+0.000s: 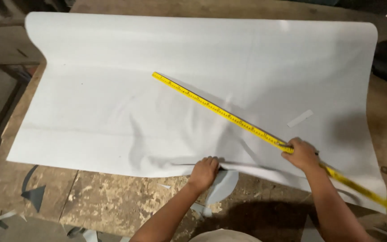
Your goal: Measuring white fabric with a yellow ruler, marking it with a pen, and cutting it with scissors on a workshop table.
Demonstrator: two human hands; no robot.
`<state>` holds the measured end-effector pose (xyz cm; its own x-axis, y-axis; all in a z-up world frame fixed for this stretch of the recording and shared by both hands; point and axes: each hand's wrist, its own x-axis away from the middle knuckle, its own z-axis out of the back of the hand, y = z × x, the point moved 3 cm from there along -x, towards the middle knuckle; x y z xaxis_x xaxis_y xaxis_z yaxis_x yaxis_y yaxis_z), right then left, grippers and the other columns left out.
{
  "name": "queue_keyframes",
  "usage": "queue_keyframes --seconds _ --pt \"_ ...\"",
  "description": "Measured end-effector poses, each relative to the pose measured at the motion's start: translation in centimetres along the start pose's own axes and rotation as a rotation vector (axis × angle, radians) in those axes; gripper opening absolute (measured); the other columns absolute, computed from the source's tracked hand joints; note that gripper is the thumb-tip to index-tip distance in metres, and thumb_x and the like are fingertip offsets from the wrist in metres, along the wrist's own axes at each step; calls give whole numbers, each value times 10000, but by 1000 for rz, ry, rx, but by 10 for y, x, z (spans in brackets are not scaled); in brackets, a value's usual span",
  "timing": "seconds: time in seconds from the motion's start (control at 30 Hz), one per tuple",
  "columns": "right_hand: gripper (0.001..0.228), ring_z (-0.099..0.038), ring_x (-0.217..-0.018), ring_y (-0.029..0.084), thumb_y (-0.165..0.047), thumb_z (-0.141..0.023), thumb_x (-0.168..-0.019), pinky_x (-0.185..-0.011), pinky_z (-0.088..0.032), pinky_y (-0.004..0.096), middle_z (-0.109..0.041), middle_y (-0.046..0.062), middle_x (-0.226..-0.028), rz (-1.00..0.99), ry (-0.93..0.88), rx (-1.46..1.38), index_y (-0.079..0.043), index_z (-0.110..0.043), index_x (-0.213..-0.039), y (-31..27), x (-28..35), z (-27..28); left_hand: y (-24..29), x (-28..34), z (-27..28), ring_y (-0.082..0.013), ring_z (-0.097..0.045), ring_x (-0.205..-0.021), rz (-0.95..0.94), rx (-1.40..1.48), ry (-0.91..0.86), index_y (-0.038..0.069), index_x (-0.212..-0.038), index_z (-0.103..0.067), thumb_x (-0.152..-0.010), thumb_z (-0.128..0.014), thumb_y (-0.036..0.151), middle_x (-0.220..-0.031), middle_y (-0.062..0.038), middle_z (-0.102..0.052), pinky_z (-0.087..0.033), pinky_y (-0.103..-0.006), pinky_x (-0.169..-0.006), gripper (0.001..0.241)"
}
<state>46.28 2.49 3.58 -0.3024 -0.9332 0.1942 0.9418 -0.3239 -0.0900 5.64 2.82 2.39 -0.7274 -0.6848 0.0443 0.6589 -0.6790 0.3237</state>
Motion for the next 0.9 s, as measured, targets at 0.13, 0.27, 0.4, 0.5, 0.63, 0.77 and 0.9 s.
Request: queue_keyframes --seconds 0.13,0.27,0.4,0.5,0.63,0.77,0.9 --pt "657 -668 -1215 398 -484 -875 -706 -1047 -521 488 -725 165 -1255 7 -82 -287 -168 -657 -1239 -37 93 63 3 -14 13 -356 -705 -921 213 162 65 128 -1034 -570 -1098 -339 433 -928 -123 -666 -560 -474 -778 388" --pt "1026 -593 -1331 431 -495 -1011 -555 -1146 -471 490 -677 251 -1358 -121 -231 -446 -306 -517 -1435 -15 165 42 32 7 43 -344 -738 -880 301 242 60 150 -983 -584 -1105 -301 498 -868 -118 -715 -576 -459 -777 464" --pt "986 -735 -1111 386 -384 -919 -627 -981 -575 468 -750 206 -1186 34 138 -197 -253 -463 -1491 -13 195 -1 65 36 71 -354 -745 -862 288 221 79 138 -938 -585 -1102 -332 494 -842 -138 -724 -585 -470 -768 466" --pt "949 -757 -971 298 -576 -912 -578 -864 -593 400 -770 126 -1081 127 502 -194 -179 -617 -1387 -19 190 -16 91 48 113 -399 -731 -942 308 305 66 113 -987 -608 -1086 -360 468 -890 -188 -730 -581 -523 -837 445" --pt "994 -701 -1113 333 -474 -940 -542 -936 -559 453 -717 136 -1226 190 608 -254 -134 -600 -1413 -43 180 4 114 64 143 -398 -734 -944 336 295 112 142 -984 -621 -1083 -357 508 -868 -176 -740 -581 -522 -838 461" --pt "903 -740 -1043 320 -626 -838 -730 -923 -570 433 -742 148 -1134 78 338 -222 -122 -552 -1423 -74 180 30 130 81 157 -352 -739 -939 389 280 109 189 -970 -613 -1080 -324 563 -839 -125 -735 -582 -492 -836 485" --pt "648 -769 -953 325 -618 -723 -827 -854 -582 465 -759 117 -1040 5 266 -115 -175 -602 -1285 -61 168 7 150 109 170 -413 -723 -923 379 338 118 156 -969 -615 -1083 -361 521 -812 -176 -719 -569 -536 -835 459"
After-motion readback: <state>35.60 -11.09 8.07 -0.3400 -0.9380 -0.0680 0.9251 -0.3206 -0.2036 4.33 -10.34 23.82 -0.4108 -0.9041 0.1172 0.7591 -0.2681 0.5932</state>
